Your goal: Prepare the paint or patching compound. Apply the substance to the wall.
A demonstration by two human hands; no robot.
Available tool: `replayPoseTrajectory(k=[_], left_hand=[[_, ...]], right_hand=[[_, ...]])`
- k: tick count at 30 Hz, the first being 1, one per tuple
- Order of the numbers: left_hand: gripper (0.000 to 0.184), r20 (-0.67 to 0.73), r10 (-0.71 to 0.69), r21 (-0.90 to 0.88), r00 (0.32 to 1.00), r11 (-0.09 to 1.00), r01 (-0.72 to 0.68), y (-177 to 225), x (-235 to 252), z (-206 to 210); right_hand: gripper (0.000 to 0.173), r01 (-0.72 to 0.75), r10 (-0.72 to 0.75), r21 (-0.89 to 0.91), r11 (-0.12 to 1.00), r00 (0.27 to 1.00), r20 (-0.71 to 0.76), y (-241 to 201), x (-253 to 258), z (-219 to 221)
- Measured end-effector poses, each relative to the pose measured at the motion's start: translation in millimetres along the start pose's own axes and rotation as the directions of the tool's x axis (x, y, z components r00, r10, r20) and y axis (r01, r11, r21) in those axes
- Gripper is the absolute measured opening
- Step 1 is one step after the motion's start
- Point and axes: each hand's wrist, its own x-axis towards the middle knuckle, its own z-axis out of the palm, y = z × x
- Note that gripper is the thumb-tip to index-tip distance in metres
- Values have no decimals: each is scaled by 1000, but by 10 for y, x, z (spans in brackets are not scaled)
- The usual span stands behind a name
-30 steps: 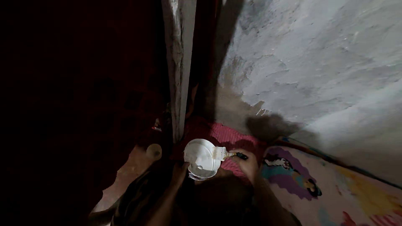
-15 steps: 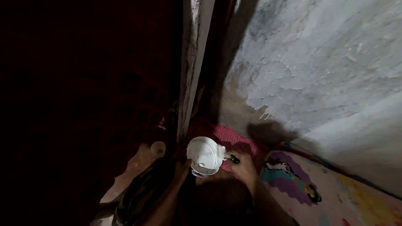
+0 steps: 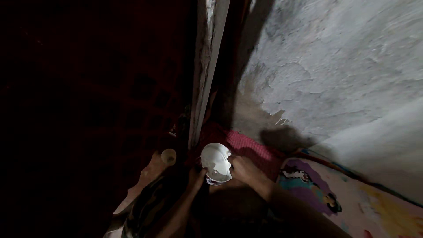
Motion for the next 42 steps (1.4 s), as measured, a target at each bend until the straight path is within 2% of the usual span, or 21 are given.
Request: replayPoseTrajectory(k=[3,5,7,9,11,14,17,19,20,22,27,28,30,32,34,35,38,42], left_hand=[[54,5,12,36,1000,999,-12,-7,12,-10],[56,-11,28,57,1000,998,-27,-34,47,-28],[58,-25,52,80,998,996,-50,-34,63,-78],[59,-25,52,73,998,996,-50,4,49,-121],[53,-38,24,47,999,999,-22,52,33,-113],[48,-18,7,-18,1000,1000,-7,45,14,-89],[42,-26,-57,-77,998,996,55,19,-12,-50],[42,-24,-90,-88,996,992,87,34,-34,-31],[40,-29,-98,-80,995,992,95,42,-46,-16],[41,-42,-113,-75,993,991,109,33,-58,1],[47,-4,-81,-59,997,995,81,-50,-30,27],[47,0,-85,-52,996,995,84,-52,-28,28],[44,-12,-78,-40,997,996,77,-71,-27,44],[46,-13,-71,-47,997,996,71,-93,-19,48],[51,-1,-72,-52,997,996,72,-91,-12,46],[51,-2,-75,-57,997,996,75,-88,-7,55],[45,9,-95,-55,995,994,95,-99,15,57],[38,27,-100,-49,995,994,101,-86,-5,76]], right_hand=[[28,14,-13,-35,999,1000,14,-52,26,7],[30,3,-3,18,1000,1000,-16,6,37,-8],[30,18,10,200,980,990,-139,234,41,34],[27,110,55,445,889,938,-342,536,-18,160],[28,200,155,643,739,878,-452,773,-141,291],[28,336,301,835,435,820,-487,938,-356,525],[24,402,290,915,29,873,-392,942,-565,706],[28,382,236,910,-158,910,-341,941,-614,793],[32,370,219,904,-213,920,-325,921,-637,808],[34,365,190,899,-243,926,-325,888,-648,846],[21,362,166,906,-221,929,-331,921,-590,927],[21,356,193,904,-236,929,-315,943,-587,926],[34,324,301,901,-288,924,-235,1001,-591,884],[50,310,430,871,-381,894,-130,1090,-585,821],[55,320,544,826,-464,839,-19,1201,-553,727],[52,330,587,808,-488,809,24,1270,-523,682],[27,353,648,767,-536,754,106,1525,-363,674],[30,371,673,763,-530,732,111,1771,-152,693]])
